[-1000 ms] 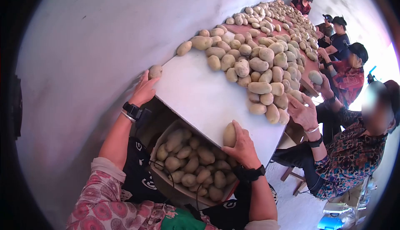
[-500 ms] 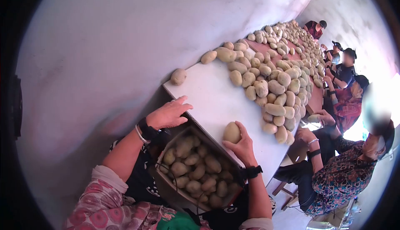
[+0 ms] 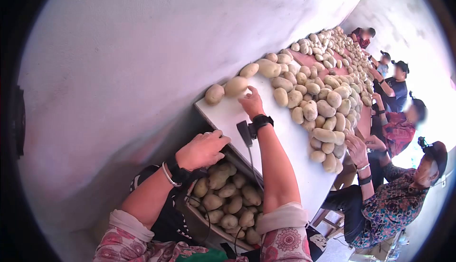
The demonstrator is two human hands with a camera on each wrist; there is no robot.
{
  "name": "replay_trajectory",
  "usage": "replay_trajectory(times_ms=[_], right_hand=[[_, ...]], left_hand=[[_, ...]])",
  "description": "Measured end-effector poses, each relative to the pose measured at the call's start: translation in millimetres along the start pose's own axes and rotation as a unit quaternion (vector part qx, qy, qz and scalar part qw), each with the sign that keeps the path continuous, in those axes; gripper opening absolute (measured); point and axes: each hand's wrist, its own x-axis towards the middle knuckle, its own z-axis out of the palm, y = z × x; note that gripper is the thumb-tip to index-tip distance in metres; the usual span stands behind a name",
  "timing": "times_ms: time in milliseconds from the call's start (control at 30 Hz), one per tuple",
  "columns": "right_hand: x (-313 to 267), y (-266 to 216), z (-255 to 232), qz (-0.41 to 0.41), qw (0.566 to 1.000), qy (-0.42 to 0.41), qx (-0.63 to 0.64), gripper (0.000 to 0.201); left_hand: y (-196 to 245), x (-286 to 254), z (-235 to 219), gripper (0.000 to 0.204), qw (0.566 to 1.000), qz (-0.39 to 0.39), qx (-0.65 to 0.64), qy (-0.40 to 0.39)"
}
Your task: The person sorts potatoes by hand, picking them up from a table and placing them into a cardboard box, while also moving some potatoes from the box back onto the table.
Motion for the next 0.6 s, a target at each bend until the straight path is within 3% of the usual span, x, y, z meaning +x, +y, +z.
replay_trajectory(times_ms=[33,100,133,233,267,400,467,500,567,600], right_hand=[[-5.5,-13.9,4.9,0.002,1.0,-0.002,0.003,0.071],[-6.4,-30.0,5.3,-0.023,0.977,-0.026,-0.208,0.02],[19.7,1.3,5.4,0.038,0.984,-0.039,-0.167,0.02],[27.6,19.2,-6.1,0.019,0.988,-0.069,-0.14,0.026],[15.1,-2.6,0.0,0.136,0.988,-0.002,0.079,0.036],[15.4,3.2,2.7,0.046,0.997,0.051,0.031,0.058],[24.7,5.4,0.2,-0.059,0.953,0.168,-0.246,0.061],[30.2,6.0,-7.2,-0.058,0.953,0.165,-0.246,0.061],[39.7,-2.3,-21.7,0.059,0.977,0.041,-0.199,0.067],[48.2,1.3,-22.2,0.094,0.968,0.046,-0.226,0.073]], left_hand=[[-1.2,-1.9,-2.0,0.044,1.0,0.004,0.01,0.0],[-1.9,-4.0,-2.9,0.043,1.0,-0.002,0.012,-0.004],[-1.4,-5.0,-1.3,0.042,1.0,-0.009,0.012,-0.006],[-10.5,-9.4,6.6,0.025,0.999,0.012,-0.023,0.042],[-9.0,-10.6,3.7,0.025,0.999,0.012,-0.024,0.041],[-7.1,-11.2,2.9,0.032,1.0,0.003,0.007,0.019],[-7.1,-11.3,2.5,0.04,1.0,0.016,0.009,0.025],[-4.9,-12.2,1.5,0.038,0.999,0.026,0.003,0.047],[-1.3,-10.0,-0.1,0.037,0.997,0.033,-0.003,0.068],[1.0,-7.0,-0.5,0.035,0.997,0.042,-0.005,0.072]])
